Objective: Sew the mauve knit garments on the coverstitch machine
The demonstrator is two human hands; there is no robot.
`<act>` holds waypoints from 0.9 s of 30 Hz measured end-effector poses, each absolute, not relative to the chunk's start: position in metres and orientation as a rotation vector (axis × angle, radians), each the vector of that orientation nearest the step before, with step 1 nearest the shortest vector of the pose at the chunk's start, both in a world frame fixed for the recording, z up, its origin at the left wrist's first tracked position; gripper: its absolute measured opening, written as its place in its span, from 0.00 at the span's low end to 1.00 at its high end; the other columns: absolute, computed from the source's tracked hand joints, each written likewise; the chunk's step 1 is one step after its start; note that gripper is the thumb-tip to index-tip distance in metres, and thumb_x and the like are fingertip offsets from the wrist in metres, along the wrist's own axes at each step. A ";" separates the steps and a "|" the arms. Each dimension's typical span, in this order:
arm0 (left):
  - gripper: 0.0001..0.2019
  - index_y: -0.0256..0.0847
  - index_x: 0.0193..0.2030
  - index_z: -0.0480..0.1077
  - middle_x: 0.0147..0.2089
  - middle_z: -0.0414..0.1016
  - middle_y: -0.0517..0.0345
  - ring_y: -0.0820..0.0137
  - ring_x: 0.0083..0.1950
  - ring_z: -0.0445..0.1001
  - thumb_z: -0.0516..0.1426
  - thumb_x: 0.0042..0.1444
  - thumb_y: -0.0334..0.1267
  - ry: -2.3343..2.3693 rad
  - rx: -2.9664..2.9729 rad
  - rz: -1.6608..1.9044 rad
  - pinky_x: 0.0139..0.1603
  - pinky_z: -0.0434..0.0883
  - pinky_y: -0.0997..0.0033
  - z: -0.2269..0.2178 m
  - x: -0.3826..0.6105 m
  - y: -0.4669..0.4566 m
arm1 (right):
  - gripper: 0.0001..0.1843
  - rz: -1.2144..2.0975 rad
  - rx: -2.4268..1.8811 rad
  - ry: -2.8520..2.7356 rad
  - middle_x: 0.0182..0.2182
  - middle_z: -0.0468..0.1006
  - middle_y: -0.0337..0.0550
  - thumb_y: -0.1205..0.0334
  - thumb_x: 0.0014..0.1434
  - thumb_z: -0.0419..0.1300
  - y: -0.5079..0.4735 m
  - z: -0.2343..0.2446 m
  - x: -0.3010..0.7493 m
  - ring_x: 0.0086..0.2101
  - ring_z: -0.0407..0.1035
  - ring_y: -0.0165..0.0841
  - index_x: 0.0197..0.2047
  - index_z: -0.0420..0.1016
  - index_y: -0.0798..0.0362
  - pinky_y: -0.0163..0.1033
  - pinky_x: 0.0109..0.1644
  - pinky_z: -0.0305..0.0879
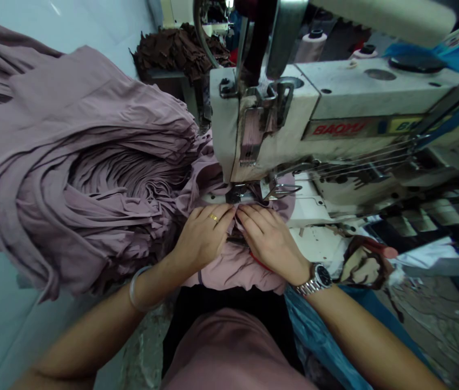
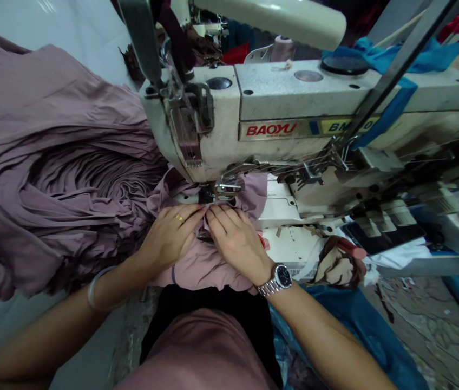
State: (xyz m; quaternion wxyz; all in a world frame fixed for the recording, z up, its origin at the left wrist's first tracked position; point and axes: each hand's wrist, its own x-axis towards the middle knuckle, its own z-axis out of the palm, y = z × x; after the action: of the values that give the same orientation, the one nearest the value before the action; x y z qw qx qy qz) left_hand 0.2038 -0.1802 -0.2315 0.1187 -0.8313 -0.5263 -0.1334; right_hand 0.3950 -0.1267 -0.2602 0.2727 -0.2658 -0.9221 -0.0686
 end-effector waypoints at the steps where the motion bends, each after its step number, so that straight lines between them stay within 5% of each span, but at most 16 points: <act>1: 0.20 0.32 0.61 0.66 0.61 0.70 0.46 0.59 0.59 0.68 0.50 0.64 0.31 -1.554 -2.430 -0.387 0.53 0.66 0.58 -0.231 0.204 -0.180 | 0.20 -0.171 -0.723 -2.470 0.56 0.72 0.53 0.66 0.66 0.53 -0.126 -0.261 0.394 0.54 0.63 0.42 0.60 0.67 0.64 0.47 0.57 0.62; 16: 0.18 0.29 0.59 0.67 0.58 0.70 0.41 0.55 0.58 0.69 0.49 0.64 0.31 -1.593 -2.390 -0.403 0.55 0.69 0.55 -0.233 0.206 -0.170 | 0.22 -0.136 -0.795 -2.434 0.57 0.72 0.54 0.60 0.68 0.51 -0.116 -0.259 0.385 0.54 0.65 0.44 0.60 0.68 0.63 0.51 0.57 0.61; 27: 0.11 0.34 0.51 0.72 0.52 0.76 0.49 0.62 0.52 0.74 0.53 0.64 0.30 -1.384 -2.449 -0.506 0.52 0.74 0.60 -0.228 0.196 -0.175 | 0.12 0.043 -0.609 -2.309 0.46 0.78 0.51 0.69 0.64 0.55 -0.121 -0.262 0.390 0.47 0.67 0.38 0.50 0.74 0.59 0.47 0.52 0.65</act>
State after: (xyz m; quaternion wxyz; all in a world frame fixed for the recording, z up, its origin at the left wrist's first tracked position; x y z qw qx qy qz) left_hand 0.1961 -0.1748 -0.2282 0.1411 -0.8482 -0.4794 -0.1754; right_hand 0.3900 -0.1215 -0.2617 0.3675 -0.2372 -0.8991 0.0169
